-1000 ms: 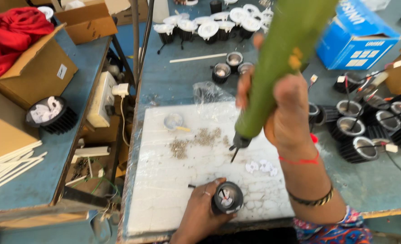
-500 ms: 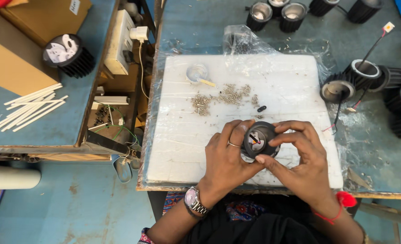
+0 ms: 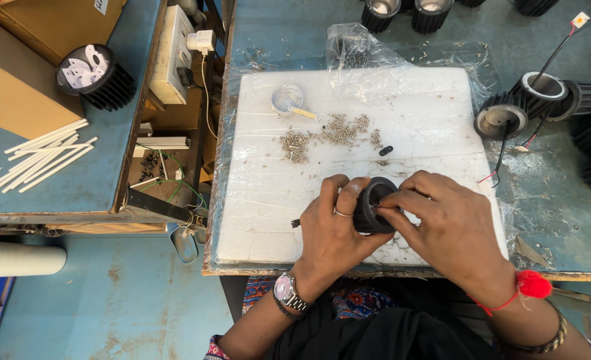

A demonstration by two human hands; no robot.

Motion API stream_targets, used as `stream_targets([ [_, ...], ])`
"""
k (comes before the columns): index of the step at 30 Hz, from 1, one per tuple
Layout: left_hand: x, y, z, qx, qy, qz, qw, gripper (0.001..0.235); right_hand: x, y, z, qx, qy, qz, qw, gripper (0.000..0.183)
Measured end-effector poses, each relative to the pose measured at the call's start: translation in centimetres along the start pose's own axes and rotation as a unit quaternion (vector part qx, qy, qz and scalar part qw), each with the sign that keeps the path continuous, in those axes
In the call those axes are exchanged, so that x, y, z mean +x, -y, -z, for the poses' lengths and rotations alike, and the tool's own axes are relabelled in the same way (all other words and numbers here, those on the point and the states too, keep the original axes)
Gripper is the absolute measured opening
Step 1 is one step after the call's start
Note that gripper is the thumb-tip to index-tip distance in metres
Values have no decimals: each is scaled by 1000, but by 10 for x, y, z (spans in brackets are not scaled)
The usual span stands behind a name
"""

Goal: The person assembles components of a lighting fixture by inserting white circular parts into a black heat sink and securing them with a power drill.

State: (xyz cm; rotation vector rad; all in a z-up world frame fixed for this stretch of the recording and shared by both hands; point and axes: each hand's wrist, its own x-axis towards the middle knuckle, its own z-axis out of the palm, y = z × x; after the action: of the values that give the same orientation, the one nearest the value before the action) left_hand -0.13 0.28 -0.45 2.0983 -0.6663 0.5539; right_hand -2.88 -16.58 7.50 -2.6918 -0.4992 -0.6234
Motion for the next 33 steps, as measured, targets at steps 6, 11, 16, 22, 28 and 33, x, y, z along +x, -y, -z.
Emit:
stream_targets([
  [6, 0, 0, -3, -8, -29, -12, 999, 81, -2, 2, -7, 48, -6, -13, 999, 11],
  [11, -2, 3, -2, -4, -17, -14, 1000, 79, 1, -8, -8, 69, 64, -14, 995, 8],
  [16, -5, 8, -1, -17, 5, -14, 1000, 80, 5, -20, -13, 92, 124, -3, 988, 6],
  [22, -6, 12, 3, -34, 1, -8, 999, 78, 2, -14, -17, 7, 66, 34, 997, 15],
  [28, -5, 13, 5, -50, -1, -3, 999, 82, 3, -24, -15, 16, 14, 118, 993, 28],
  [33, -7, 15, 2, -75, -34, -50, 995, 86, 5, -31, -15, 167, 25, 42, 985, 18],
])
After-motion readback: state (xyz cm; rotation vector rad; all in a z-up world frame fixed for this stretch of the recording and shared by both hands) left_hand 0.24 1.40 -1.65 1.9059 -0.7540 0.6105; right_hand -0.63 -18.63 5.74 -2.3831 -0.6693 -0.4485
